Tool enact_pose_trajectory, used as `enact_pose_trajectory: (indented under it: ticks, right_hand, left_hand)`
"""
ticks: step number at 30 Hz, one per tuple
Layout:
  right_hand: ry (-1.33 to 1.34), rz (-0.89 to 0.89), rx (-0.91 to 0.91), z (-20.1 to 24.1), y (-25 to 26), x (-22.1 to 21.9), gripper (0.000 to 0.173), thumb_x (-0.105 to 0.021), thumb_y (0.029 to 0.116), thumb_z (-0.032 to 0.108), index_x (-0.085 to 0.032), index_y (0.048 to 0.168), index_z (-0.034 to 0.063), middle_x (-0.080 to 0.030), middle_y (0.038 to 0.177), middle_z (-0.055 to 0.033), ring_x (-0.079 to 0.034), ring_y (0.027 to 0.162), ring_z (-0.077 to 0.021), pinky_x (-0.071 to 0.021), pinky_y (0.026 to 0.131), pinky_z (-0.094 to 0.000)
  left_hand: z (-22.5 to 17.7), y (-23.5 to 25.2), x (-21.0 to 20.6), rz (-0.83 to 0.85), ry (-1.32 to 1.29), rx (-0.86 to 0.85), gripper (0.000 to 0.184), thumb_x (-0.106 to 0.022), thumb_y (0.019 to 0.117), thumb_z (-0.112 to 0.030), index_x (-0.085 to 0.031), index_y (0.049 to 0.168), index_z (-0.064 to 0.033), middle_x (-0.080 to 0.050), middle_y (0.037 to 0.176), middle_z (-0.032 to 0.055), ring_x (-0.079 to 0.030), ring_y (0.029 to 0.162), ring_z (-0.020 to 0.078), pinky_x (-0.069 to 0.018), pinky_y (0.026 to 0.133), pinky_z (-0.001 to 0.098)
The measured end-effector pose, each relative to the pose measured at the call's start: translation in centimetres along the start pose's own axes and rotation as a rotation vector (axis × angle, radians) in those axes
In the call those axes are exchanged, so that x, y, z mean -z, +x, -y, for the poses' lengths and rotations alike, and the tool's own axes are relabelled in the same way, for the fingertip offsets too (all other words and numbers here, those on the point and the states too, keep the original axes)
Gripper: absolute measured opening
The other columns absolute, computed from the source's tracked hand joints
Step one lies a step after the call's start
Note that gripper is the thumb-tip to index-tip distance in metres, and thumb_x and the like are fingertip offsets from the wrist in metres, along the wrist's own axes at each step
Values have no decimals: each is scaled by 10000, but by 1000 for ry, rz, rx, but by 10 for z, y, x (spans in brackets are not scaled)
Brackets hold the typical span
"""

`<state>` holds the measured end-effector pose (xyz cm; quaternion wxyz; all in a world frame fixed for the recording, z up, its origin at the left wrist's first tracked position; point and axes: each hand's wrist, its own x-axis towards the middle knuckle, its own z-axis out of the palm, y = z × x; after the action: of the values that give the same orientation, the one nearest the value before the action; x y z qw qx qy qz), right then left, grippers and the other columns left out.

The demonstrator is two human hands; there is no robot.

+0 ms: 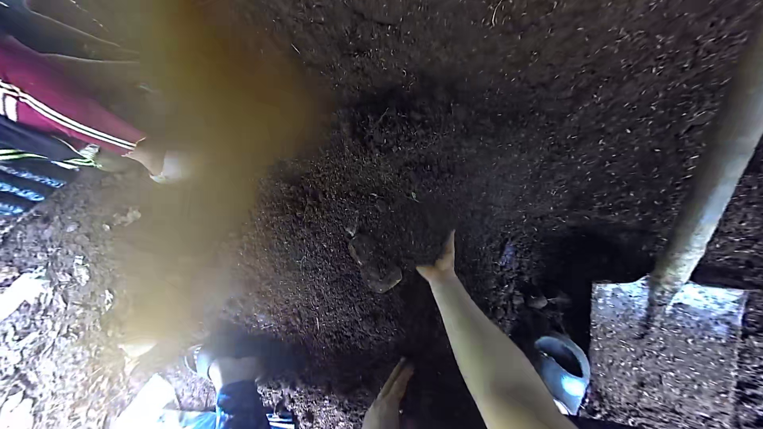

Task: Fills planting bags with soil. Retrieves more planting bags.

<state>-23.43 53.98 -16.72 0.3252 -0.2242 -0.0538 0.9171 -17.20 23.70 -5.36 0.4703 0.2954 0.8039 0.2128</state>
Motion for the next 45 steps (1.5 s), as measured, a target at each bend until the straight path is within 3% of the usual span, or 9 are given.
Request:
enact_pose_trajectory:
  ticks: [5,10,16,22,28,31,36,40,45]
  right_hand:
    - [-117,62,-127,21,-20,12,817,-232,926,836,-529,1373,220,-692,1214,-94,-675,1109,-268,-580,881,-540]
    - [-227,73,-322,36,-95,-6,763,-301,930,818,-599,1264,200,-723,1103,-96,-711,1009,-264,-608,819,-502]
    - [-339,153,-531,42,-171,-20,741,-281,956,790,-637,1221,197,-732,1069,-94,-719,967,-251,-615,797,-478]
    - [-556,108,-450,19,-231,-34,623,-162,1084,573,-553,1296,136,-694,1075,-101,-685,975,-224,-585,830,-439]
    - [-1259,-26,-191,16,-262,-76,534,-379,1122,357,-344,1585,92,-362,1626,-144,-361,1492,-264,-328,1191,-517]
    - [-1887,35,62,31,-248,-63,362,-506,1075,212,-578,1366,8,-533,1449,-221,-525,1337,-344,-439,1103,-496]
    - [-2221,89,-495,21,-256,-23,631,-463,1061,531,-464,1483,62,-647,1253,-221,-689,1025,-337,-550,897,-520]
    - [-2467,226,-433,2,-265,-32,470,-382,1104,318,-520,1441,19,-606,1369,-239,-599,1271,-380,-459,1058,-577]
    - [-2534,418,-335,-5,-274,-53,409,-415,1102,288,-564,1368,15,-639,1277,-254,-624,1204,-408,-481,1001,-597]
  left_hand:
    - [-8,1,17,-130,-224,138,775,-634,913,-31,-360,1615,-210,-451,1609,51,-540,1392,249,-473,1116,524]
    - [-20,0,11,-121,-34,37,500,-601,931,-12,-633,1400,-182,-384,1640,107,-418,1488,249,-426,1168,458]
    - [-23,-9,-1,-117,27,68,623,-572,979,-54,-425,1578,-138,-313,1682,72,-442,1473,239,-408,1180,452]
    - [-22,-10,-13,-221,-239,153,560,-645,956,-44,-451,1480,-7,-606,1325,244,-695,1012,323,-573,904,483]
    - [-13,-13,-24,-270,-311,96,730,-683,953,-56,-324,1588,-56,-514,1485,241,-669,1163,354,-569,967,501]
    - [-3,-16,-27,-295,-320,79,769,-679,957,-65,-277,1612,-68,-476,1534,220,-661,1190,345,-567,974,495]
    - [2,-24,-29,-276,-240,43,670,-640,995,-122,-340,1589,-44,-341,1654,151,-508,1412,284,-443,1145,459]
    - [12,-21,-32,-240,-296,49,703,-640,990,-101,-299,1603,-50,-433,1579,202,-618,1274,329,-530,1041,485]
    - [9,-62,-13,-300,-365,41,699,-583,1028,-81,-228,1630,-65,-407,1601,195,-614,1270,325,-526,1031,472]
